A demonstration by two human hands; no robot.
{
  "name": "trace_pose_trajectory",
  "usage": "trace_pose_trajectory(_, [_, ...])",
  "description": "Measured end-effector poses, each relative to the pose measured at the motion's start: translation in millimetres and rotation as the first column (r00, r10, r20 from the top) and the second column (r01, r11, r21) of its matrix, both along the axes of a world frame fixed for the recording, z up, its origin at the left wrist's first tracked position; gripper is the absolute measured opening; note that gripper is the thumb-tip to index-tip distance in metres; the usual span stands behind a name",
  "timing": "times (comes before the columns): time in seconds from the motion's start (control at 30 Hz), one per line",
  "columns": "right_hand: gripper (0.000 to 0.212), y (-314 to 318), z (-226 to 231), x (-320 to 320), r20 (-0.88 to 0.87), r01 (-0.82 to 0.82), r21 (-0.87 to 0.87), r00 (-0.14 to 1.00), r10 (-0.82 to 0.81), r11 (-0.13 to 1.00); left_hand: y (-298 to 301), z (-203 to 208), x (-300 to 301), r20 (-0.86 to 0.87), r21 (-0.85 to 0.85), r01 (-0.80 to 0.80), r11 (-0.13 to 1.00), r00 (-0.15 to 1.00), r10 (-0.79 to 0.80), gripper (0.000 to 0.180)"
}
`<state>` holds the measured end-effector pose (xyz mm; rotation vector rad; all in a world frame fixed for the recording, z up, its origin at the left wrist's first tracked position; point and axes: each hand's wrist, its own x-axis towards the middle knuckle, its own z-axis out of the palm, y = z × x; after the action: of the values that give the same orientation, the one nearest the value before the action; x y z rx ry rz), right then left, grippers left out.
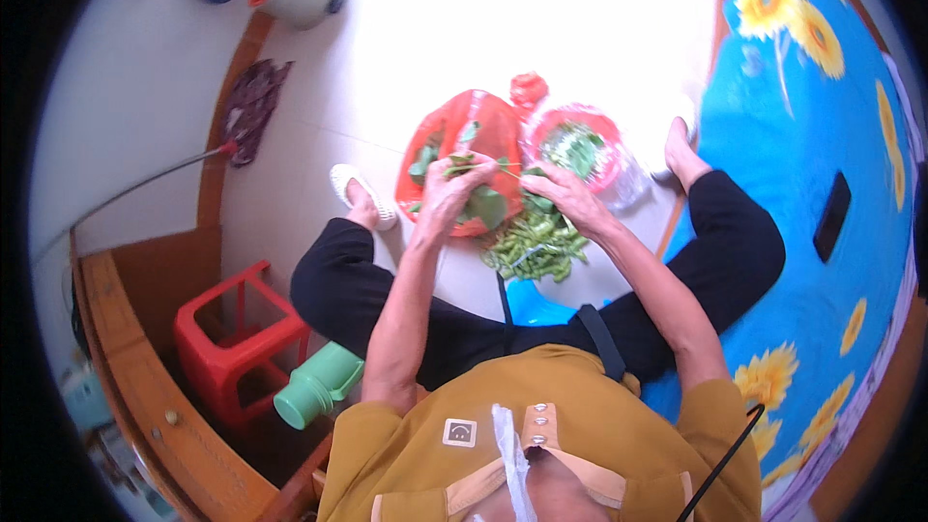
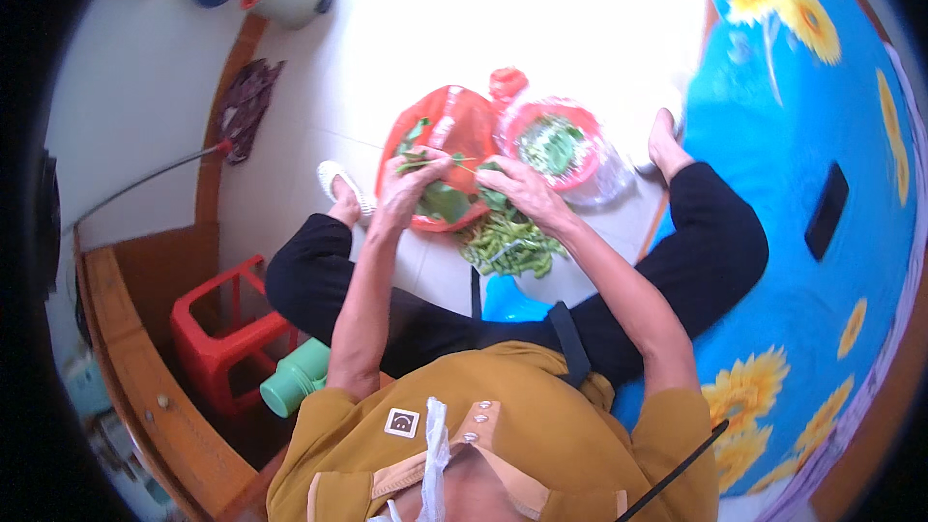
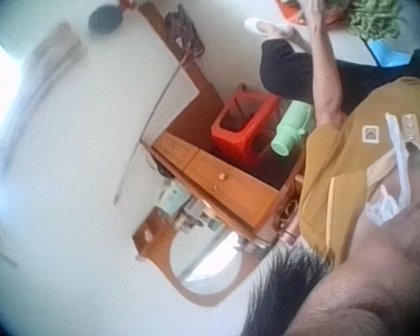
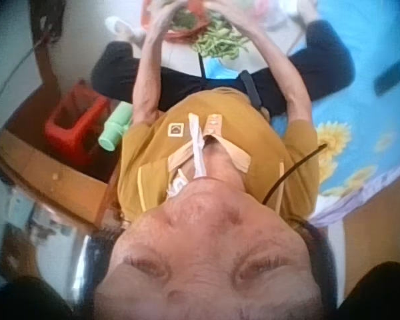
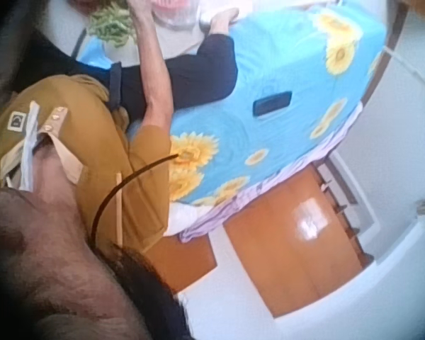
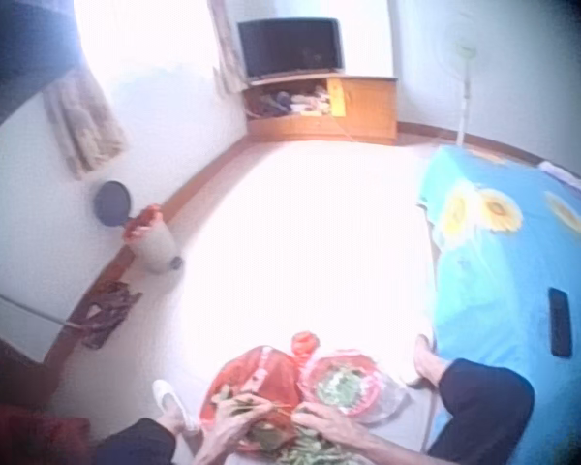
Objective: The person plucks leaves from a bunch of greens, separating the stems and placing the leaves into a container.
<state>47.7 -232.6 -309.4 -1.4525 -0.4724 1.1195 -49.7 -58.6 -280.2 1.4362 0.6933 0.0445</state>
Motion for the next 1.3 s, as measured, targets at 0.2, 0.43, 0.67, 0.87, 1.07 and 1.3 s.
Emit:
trace_pose_trajectory(0.2, [0.024, 19.2, 22.1, -2.5, 0.218, -0.052, 0.045, 0.975, 0.041, 0.998, 23.0, -13.0, -8.7, 0.08, -0.025, -0.098, 0.995, 0.992, 0.1, 0.014])
trace_pose_trajectory(0.43, [0.013, 61.2, 51.4, -22.7, -0.016, -0.071, 0.219, 0.997, 0.077, 0.973, 44.6, 24.4, -56.6, 0.248, 0.026, -0.342, 0.939, 0.913, 0.325, 0.012])
trace_pose_trajectory(0.67, [0.019, 86.6, 77.6, -53.5, 0.063, -0.288, 0.365, 0.956, 0.286, 0.885, 62.5, 74.0, -100.4, 0.381, 0.225, -0.486, 0.845, 0.842, 0.382, 0.016])
trace_pose_trajectory(0.87, [0.022, 85.8, 103.0, -81.8, 0.026, -0.373, 0.473, 0.912, 0.41, 0.799, 50.3, 100.4, -133.6, 0.391, 0.322, -0.563, 0.761, 0.811, 0.435, 0.02])
trace_pose_trajectory(1.07, [0.021, 80.1, 98.0, -82.0, -0.018, -0.356, 0.47, 0.911, 0.412, 0.808, 49.7, 97.2, -131.0, 0.431, 0.348, -0.569, 0.745, 0.803, 0.412, 0.019])
trace_pose_trajectory(1.3, [0.018, 69.0, 79.7, -60.0, -0.192, -0.209, 0.421, 0.93, 0.312, 0.883, 74.2, 96.6, -137.5, 0.526, 0.274, -0.614, 0.74, 0.74, 0.419, 0.013])
